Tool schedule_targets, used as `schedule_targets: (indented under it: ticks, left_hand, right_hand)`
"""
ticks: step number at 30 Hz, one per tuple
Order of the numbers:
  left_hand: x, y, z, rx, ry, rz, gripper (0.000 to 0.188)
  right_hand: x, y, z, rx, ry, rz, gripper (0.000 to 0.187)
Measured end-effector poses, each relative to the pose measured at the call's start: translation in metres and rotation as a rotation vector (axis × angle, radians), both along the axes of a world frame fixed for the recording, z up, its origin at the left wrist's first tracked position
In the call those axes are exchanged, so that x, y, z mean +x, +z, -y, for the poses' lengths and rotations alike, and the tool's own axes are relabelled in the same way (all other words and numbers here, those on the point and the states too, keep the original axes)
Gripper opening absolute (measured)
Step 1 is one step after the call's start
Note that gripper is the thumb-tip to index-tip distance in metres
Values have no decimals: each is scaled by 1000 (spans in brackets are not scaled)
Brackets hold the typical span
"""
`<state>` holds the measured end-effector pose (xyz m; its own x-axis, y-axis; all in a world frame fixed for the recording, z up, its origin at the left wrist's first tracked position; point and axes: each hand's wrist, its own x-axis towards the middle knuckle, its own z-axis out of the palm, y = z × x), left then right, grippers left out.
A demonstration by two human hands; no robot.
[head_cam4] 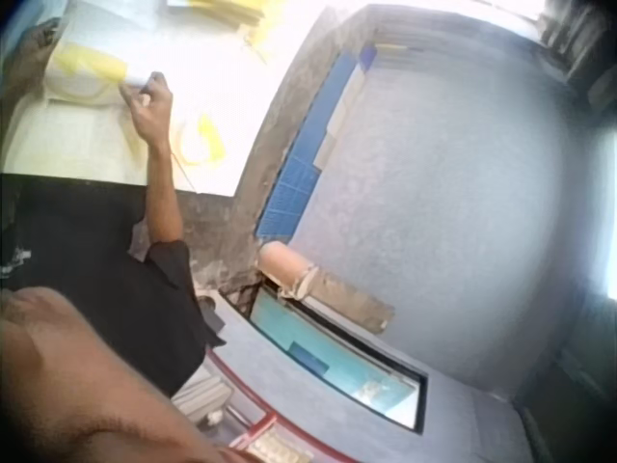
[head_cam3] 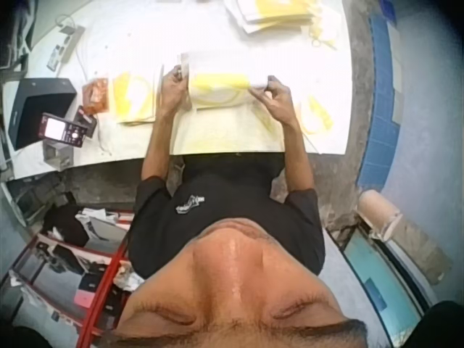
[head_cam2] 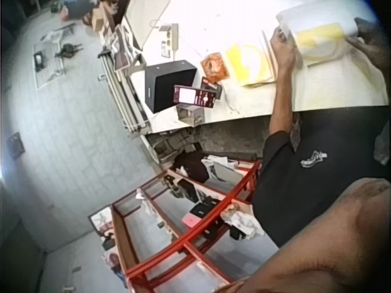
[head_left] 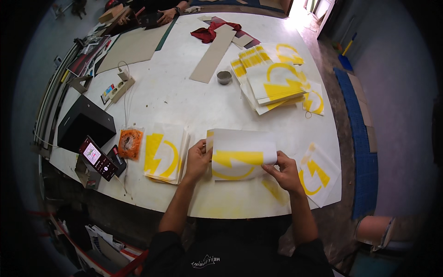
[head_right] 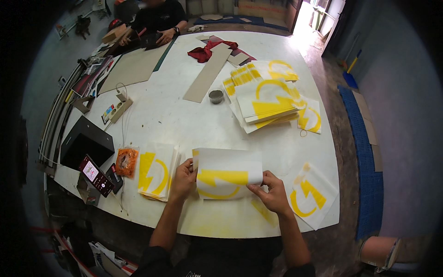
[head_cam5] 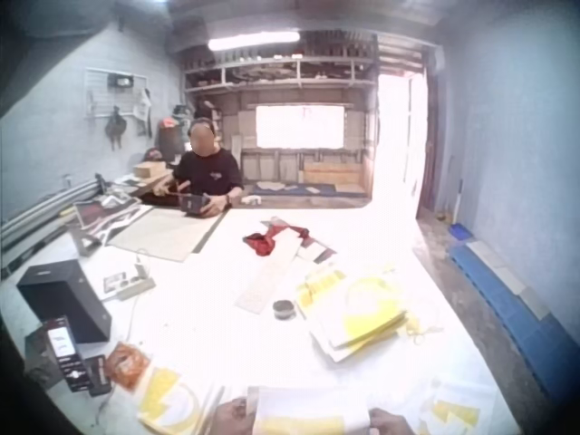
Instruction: The person repeatedly peels a yellow lightning-bolt sticker from its backing paper and places it on a worktable. The action is performed one at a time in a repetitive loop without visible final stacking or packaging.
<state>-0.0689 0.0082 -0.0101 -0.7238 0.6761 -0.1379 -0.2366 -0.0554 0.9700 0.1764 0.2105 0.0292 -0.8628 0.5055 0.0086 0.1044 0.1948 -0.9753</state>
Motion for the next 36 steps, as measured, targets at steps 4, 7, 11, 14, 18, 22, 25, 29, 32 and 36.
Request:
schedule_targets:
  ticks: [4, 7, 11, 14, 18, 22, 25, 29, 32, 36]
  left_hand:
    - [13, 0, -2, -173, 225, -398, 41]
    - [10, -1, 6, -88, 132, -297, 37]
    - [9, 11, 11, 5, -12, 43, 42]
    - [19, 30, 9, -50, -67, -43, 58]
    - [19, 21, 6, 29, 24, 146, 56]
    - [10, 19, 13, 173, -190, 490, 45]
    - [-1, 20, 22, 140, -436, 424, 43]
    - [-23, 6, 13, 47, -583, 437, 43]
    - [-26, 9, -1, -15, -524, 546, 42]
    - [-19, 19, -4, 4, -498, 457, 45]
  right_hand:
    - [-10, 3, 12, -292, -133, -25, 20]
    - [-11, -14, 0, -100, -157, 80, 27]
    - [-11, -21, 0, -50, -183, 155, 40]
    - [-17, -7, 5, -130, -178, 216, 39]
    - [-23, -7, 9, -228, -266, 98, 32]
    - [-18, -10, -4, -547, -163, 52, 26]
    - [-18, -7, -4, -865, -115, 24, 23]
    - [-32, -15, -8, -957, -141, 46, 25]
    - [-41, -19, -9, -940, -193, 30, 30]
    - [-40, -23, -11, -1025, -202, -29, 35]
